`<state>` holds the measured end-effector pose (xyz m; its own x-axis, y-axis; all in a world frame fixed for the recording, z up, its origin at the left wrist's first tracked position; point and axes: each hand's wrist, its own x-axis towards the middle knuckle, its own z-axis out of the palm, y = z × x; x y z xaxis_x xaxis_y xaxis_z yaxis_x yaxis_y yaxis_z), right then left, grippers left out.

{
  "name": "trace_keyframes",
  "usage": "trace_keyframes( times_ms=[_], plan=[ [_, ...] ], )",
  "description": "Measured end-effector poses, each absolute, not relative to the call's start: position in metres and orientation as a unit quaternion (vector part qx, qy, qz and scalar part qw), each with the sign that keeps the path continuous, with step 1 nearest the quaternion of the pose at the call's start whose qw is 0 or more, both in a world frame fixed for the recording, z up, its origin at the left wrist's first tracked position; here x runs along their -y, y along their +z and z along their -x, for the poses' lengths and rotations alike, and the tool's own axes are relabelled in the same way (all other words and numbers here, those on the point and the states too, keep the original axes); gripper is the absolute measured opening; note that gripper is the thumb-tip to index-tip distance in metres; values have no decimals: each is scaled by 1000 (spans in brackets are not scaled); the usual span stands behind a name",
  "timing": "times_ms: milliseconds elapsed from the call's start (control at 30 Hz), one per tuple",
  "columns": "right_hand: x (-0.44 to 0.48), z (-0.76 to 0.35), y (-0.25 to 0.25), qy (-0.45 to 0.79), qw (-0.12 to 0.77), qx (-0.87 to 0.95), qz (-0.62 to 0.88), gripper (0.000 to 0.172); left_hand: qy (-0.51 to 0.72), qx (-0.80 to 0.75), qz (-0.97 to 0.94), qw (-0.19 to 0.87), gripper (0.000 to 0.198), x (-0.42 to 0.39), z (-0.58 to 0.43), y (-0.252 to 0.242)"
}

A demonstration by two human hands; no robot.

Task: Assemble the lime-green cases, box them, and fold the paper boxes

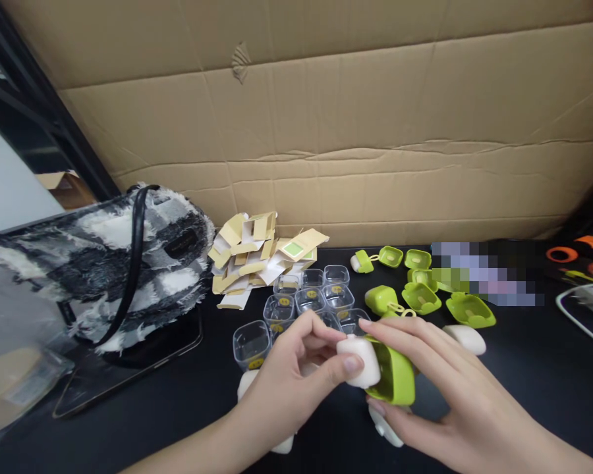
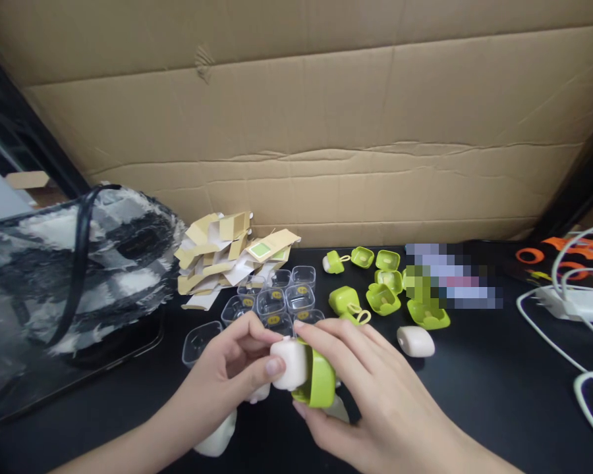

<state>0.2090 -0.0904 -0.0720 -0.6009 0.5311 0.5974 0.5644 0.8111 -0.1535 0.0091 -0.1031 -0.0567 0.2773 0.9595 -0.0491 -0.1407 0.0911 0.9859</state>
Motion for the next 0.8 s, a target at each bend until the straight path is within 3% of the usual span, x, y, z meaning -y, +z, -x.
trace_keyframes(
  times_ms=[367, 567, 667, 800],
  plan=[
    [89, -209, -75, -30, 327, 896, 299, 43, 450, -386, -507, 626, 32, 104, -11, -62],
    [92, -206, -74, -53, 328, 899, 285, 48, 401, -363, -532, 651, 37, 105, -6, -68],
    [92, -202, -70, -22, 344, 896, 278, 46, 369, -366, -568, 638, 48, 109, -3, -66],
    [89, -201, -77, 66, 381, 880, 276, 42, 361, -384, -621, 580, 45, 111, -1, -59]
  ],
)
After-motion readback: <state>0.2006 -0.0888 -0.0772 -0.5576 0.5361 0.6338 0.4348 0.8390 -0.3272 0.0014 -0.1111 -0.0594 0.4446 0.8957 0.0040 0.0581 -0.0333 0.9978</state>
